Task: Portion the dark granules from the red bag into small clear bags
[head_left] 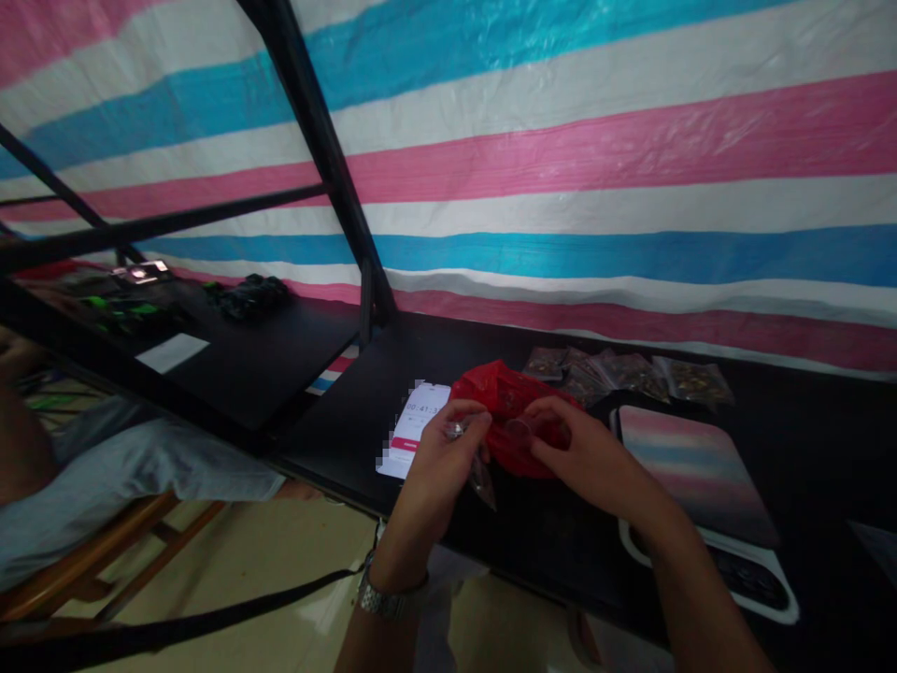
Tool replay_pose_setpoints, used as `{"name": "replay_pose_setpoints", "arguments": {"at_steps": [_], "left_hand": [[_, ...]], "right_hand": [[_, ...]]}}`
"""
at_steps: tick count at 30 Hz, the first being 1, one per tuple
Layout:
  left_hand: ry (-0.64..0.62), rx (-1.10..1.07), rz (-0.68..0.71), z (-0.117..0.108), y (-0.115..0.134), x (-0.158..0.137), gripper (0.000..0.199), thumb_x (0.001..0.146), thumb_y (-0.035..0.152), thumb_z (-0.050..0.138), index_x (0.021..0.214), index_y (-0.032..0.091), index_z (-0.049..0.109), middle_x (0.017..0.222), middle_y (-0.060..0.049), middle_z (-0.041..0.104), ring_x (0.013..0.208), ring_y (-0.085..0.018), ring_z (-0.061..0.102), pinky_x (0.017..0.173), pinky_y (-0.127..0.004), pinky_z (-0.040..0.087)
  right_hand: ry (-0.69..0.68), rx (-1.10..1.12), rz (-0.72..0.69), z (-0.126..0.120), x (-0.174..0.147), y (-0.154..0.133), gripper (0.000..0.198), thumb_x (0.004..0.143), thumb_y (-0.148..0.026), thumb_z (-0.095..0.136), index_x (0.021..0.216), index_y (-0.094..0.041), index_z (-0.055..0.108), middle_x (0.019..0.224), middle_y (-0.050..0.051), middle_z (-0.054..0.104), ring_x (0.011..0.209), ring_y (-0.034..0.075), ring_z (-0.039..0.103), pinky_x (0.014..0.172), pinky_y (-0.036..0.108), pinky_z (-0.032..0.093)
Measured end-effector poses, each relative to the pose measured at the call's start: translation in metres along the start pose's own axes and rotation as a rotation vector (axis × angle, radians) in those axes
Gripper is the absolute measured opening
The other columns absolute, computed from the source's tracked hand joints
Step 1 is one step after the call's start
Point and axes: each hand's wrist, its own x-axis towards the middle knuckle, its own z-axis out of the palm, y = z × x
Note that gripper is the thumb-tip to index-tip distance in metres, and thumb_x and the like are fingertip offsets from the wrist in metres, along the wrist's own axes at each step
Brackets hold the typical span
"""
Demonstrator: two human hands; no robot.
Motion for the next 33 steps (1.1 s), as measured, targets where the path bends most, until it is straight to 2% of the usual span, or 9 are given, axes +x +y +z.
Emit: {"name": "replay_pose_setpoints", "arguments": {"at_steps": [4, 8, 11, 14, 18, 22, 25, 29, 33], "left_hand": [[-0.058, 0.186, 0.032, -0.005, 0.008, -0.008, 0.033, 0.080, 0.046, 0.074, 0.099, 0.020, 0.068, 0.060, 0.005, 0.059, 0.055, -0.012, 0.050, 0.053, -0.023, 0.037], [-0.258, 0.331, 0.087, -0.007, 0.014, -0.022, 0.021, 0.089, 0.039, 0.067, 0.100, 0.021, 0.069, 0.074, 0.004, 0.060, 0.063, -0.012, 0.053, 0.058, -0.023, 0.040], [-0.416, 0.406, 0.045, -0.004, 0.013, -0.030, 0.017, 0.094, 0.037, 0.065, 0.102, 0.023, 0.068, 0.084, 0.002, 0.063, 0.068, -0.012, 0.054, 0.061, -0.024, 0.042], [-0.500, 0.437, -0.018, 0.003, 0.008, -0.032, 0.016, 0.095, 0.035, 0.063, 0.104, 0.023, 0.069, 0.087, 0.001, 0.064, 0.067, -0.012, 0.056, 0.061, -0.024, 0.043], [-0.439, 0.359, -0.033, 0.013, 0.004, -0.026, 0.015, 0.091, 0.033, 0.064, 0.099, 0.021, 0.068, 0.084, 0.001, 0.065, 0.063, -0.011, 0.056, 0.059, -0.024, 0.042], [-0.282, 0.194, -0.011, 0.019, 0.003, -0.018, 0.021, 0.085, 0.038, 0.068, 0.096, 0.019, 0.068, 0.075, 0.003, 0.062, 0.060, -0.011, 0.055, 0.058, -0.023, 0.040], [-0.186, 0.133, -0.043, 0.018, 0.004, -0.017, 0.030, 0.081, 0.044, 0.071, 0.098, 0.019, 0.069, 0.063, 0.004, 0.059, 0.059, -0.012, 0.053, 0.056, -0.023, 0.038], [-0.151, 0.115, -0.084, 0.015, 0.004, -0.017, 0.037, 0.076, 0.048, 0.075, 0.098, 0.019, 0.071, 0.059, 0.004, 0.061, 0.057, -0.012, 0.053, 0.055, -0.023, 0.037], [-0.100, 0.009, -0.071, 0.018, -0.001, -0.012, 0.038, 0.069, 0.045, 0.079, 0.094, 0.018, 0.070, 0.061, 0.005, 0.062, 0.057, -0.011, 0.053, 0.055, -0.022, 0.037]], "right_hand": [[0.059, 0.040, -0.018, -0.007, 0.000, 0.003, 0.026, 0.086, -0.015, 0.065, 0.111, -0.022, 0.067, 0.109, 0.005, 0.077, 0.105, 0.022, 0.073, 0.100, 0.040, 0.052], [0.163, -0.092, -0.065, -0.014, -0.002, 0.009, 0.023, 0.088, -0.017, 0.064, 0.110, -0.024, 0.067, 0.112, 0.006, 0.077, 0.106, 0.024, 0.072, 0.102, 0.043, 0.050], [0.186, -0.236, -0.071, -0.017, -0.004, 0.014, 0.029, 0.085, -0.013, 0.065, 0.111, -0.024, 0.067, 0.114, 0.007, 0.076, 0.107, 0.027, 0.070, 0.102, 0.045, 0.050], [0.142, -0.310, -0.090, -0.015, -0.004, 0.016, 0.034, 0.080, -0.006, 0.063, 0.109, -0.024, 0.068, 0.118, 0.007, 0.074, 0.112, 0.027, 0.068, 0.104, 0.045, 0.049], [0.070, -0.357, -0.107, -0.011, -0.005, 0.012, 0.038, 0.077, -0.003, 0.064, 0.109, -0.024, 0.070, 0.120, 0.007, 0.073, 0.116, 0.028, 0.065, 0.105, 0.045, 0.048], [0.046, -0.326, -0.148, -0.013, -0.009, 0.004, 0.038, 0.079, -0.002, 0.063, 0.109, -0.025, 0.070, 0.119, 0.005, 0.072, 0.116, 0.026, 0.065, 0.105, 0.043, 0.048], [0.004, -0.377, -0.113, -0.014, -0.012, -0.002, 0.037, 0.080, -0.001, 0.062, 0.107, -0.024, 0.070, 0.117, 0.005, 0.072, 0.112, 0.025, 0.066, 0.102, 0.042, 0.049], [0.003, -0.465, -0.029, -0.010, -0.012, -0.007, 0.036, 0.083, -0.003, 0.064, 0.112, -0.023, 0.070, 0.120, 0.007, 0.071, 0.114, 0.028, 0.066, 0.102, 0.043, 0.049], [-0.012, -0.442, -0.019, -0.004, -0.011, -0.010, 0.034, 0.086, -0.005, 0.066, 0.114, -0.023, 0.070, 0.122, 0.007, 0.071, 0.115, 0.027, 0.067, 0.105, 0.042, 0.049]]}}
